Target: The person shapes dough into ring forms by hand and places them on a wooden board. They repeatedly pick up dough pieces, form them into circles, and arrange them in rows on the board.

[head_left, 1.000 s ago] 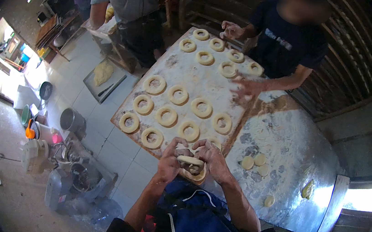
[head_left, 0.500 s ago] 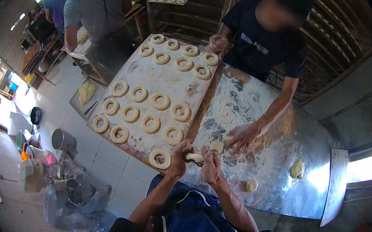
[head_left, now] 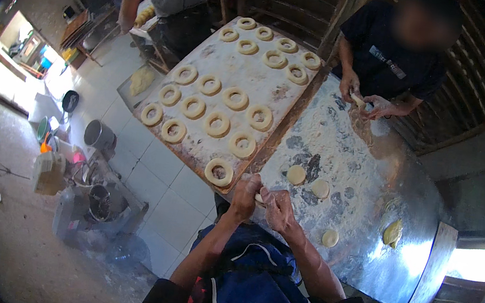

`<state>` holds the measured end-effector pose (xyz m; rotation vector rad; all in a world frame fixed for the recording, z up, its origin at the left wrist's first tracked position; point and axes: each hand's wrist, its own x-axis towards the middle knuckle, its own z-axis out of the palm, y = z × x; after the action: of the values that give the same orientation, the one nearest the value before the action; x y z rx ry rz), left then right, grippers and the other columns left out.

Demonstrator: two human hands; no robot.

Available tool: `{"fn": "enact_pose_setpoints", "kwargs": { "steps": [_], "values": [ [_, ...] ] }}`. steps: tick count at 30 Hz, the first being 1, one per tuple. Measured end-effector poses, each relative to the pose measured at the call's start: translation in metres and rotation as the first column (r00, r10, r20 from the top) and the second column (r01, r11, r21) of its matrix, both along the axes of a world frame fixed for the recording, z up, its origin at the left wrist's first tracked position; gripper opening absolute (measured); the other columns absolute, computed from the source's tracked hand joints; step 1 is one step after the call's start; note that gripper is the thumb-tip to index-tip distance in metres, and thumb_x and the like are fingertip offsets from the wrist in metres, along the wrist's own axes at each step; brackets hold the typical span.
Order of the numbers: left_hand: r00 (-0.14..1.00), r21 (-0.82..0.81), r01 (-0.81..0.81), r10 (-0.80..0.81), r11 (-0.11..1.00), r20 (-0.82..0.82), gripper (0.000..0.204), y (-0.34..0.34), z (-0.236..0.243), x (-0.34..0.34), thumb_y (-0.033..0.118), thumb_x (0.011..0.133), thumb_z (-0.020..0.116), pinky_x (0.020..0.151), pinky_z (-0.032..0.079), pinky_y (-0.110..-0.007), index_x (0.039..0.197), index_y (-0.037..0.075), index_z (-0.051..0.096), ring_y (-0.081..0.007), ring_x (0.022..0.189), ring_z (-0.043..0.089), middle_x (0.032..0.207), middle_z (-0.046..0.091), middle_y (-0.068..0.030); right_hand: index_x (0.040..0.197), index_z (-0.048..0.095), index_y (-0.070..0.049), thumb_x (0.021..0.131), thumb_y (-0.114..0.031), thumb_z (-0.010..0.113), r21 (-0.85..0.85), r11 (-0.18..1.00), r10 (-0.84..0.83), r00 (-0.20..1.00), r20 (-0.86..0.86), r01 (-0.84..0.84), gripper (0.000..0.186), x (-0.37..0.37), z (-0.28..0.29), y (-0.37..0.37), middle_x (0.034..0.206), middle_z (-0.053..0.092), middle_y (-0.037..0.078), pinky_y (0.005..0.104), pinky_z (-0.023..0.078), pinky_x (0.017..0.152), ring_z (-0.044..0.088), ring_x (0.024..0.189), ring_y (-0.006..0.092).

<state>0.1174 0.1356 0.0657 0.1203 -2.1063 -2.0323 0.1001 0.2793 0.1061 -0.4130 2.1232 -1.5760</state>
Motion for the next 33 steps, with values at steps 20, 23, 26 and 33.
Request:
{"fn": "enact_pose_setpoints", "kwargs": {
  "steps": [20,23,26,33],
  "values": [
    [0.992,0.419,-0.108,0.127,0.901,-0.018,0.041,-0.121,0.008,-0.012,0.038,0.097,0.043,0.061,0.039,-0.028,0.075,0.005,0.052,-0.0108,0.068,0.047,0.072,0.049,-0.0002,0.084,0.063,0.002,0.095,-0.031,0.052,-0.156,0.981,0.094,0.989,-0.113,-0.111,0.036,-0.032,0.03,-0.127,0.076,0.062,0.016,0.0387,0.047,0.067,0.06,0.071,0.0262],
    [0.989,0.339,-0.136,0.106,0.931,0.104,0.04,-0.146,0.007,-0.007,0.04,0.098,0.044,0.06,0.041,-0.027,0.073,0.008,0.049,-0.0113,0.066,0.049,0.07,0.048,0.0008,0.082,0.063,0.0,0.09,-0.032,0.06,-0.144,0.969,0.175,0.968,-0.177,-0.202,0.034,-0.038,0.032,-0.149,0.077,0.062,0.015,0.0379,0.047,0.066,0.059,0.072,0.025],
    [0.951,0.477,-0.296,0.209,0.827,0.227,0.037,-0.185,0.009,-0.013,0.042,0.098,0.046,0.062,0.046,-0.031,0.08,0.009,0.053,-0.0141,0.067,0.054,0.075,0.054,-0.0023,0.09,0.064,0.0,0.08,-0.026,0.073,-0.043,0.974,0.201,0.935,-0.292,-0.222,0.029,-0.047,0.029,-0.164,0.081,0.063,0.015,0.0387,0.048,0.067,0.06,0.071,0.0258],
    [0.84,-0.56,-0.374,0.526,0.739,0.132,0.027,-0.204,0.009,-0.032,0.02,0.098,0.046,0.075,0.044,-0.05,0.094,-0.003,0.06,-0.0393,0.082,0.058,0.085,0.059,-0.0222,0.131,0.045,0.003,0.076,-0.019,0.071,0.492,0.864,0.105,0.918,-0.383,0.106,0.065,-0.075,0.007,-0.191,0.111,0.057,0.024,0.0456,0.046,0.092,0.055,0.11,0.0419]
  ]
}}
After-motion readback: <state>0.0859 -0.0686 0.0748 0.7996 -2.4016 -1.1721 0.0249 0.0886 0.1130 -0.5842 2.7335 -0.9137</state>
